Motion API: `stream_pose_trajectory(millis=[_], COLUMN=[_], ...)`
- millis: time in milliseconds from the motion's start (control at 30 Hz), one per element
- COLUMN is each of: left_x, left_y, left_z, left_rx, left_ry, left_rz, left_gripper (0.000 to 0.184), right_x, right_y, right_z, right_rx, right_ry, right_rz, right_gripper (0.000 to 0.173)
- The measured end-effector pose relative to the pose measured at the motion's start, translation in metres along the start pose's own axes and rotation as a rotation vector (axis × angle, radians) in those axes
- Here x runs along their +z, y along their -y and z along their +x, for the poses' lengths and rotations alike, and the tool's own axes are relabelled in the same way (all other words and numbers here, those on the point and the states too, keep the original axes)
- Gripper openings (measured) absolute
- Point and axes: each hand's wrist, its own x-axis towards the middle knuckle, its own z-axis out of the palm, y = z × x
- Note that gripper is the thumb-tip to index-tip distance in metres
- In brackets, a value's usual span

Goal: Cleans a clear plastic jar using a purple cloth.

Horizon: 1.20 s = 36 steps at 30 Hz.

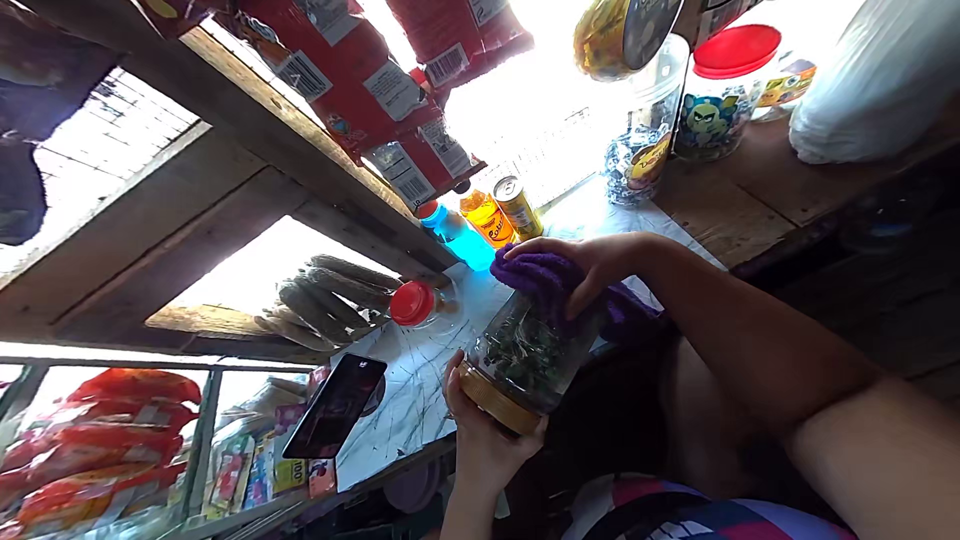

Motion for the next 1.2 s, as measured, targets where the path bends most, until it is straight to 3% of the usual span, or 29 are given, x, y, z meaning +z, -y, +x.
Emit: stream_pose_trajectory(millis=[500, 667, 933, 1200], left_x=[0.001, -0.001, 0.000, 0.002], left_y=[-0.002, -0.004, -0.006, -0.006], left_z=[0.000, 0.002, 0.003, 0.002], left_rx=[-0.056, -0.096, -0.116, -0.087], left_ry=[-0.007, 0.006, -0.001, -0.009], left_rz=[-0.047, -0.064, -0.110, -0.060], left_gripper=[0.136, 0.137, 0.137, 0.137], right_x=[0.018, 0.019, 0.005, 0.009], right_y=[0.000, 0.007, 0.010, 0.011], right_z=[0.012, 0.009, -0.004, -0.001], right_rx=[-0.173, -0.075, 0.049, 0.056], right_ry=[-0.252, -0.254, -0.030, -0.102], right_rz=[-0.331, -0.283, -0.050, -0.098], right_gripper=[0.042, 0.045, 0.083, 0.070])
